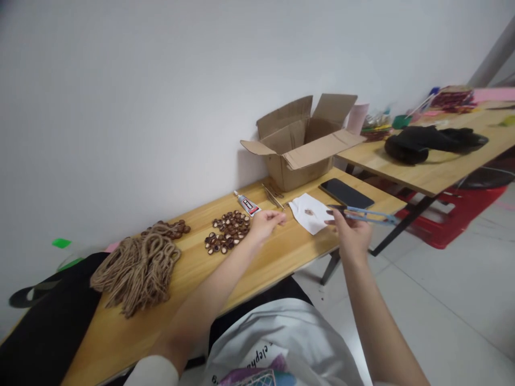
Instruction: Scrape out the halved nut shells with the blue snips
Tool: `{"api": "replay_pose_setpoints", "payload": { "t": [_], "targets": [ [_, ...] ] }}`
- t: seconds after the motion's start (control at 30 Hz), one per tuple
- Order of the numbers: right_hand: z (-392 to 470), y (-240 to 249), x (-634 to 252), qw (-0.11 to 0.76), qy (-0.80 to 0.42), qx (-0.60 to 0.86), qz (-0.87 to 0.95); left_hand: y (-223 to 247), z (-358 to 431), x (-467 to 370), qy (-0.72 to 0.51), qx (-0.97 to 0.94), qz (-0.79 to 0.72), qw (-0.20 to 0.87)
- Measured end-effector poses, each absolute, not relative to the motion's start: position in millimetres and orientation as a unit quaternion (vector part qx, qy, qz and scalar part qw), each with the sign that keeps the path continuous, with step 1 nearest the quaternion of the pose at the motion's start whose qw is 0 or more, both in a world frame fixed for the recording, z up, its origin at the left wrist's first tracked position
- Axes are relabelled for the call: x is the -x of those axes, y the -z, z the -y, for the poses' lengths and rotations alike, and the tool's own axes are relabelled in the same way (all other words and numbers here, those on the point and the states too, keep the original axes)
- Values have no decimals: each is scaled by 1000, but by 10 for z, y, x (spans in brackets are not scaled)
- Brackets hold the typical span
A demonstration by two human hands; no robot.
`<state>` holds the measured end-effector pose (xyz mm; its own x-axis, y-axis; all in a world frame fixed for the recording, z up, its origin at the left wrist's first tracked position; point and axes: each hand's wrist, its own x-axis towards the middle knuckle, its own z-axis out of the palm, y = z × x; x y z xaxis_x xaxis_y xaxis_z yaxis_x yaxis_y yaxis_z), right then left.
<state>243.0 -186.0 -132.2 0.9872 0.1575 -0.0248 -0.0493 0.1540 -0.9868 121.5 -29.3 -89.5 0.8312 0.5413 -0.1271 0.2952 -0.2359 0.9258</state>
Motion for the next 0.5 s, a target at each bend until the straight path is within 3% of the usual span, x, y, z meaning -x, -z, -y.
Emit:
{"api": "replay_pose_setpoints", "payload": {
  "t": [0.5],
  "targets": [
    [1715,1755,-2728,642,11,767,0,1025,195,-2220,-82,-945,-166,270]
  ]
}}
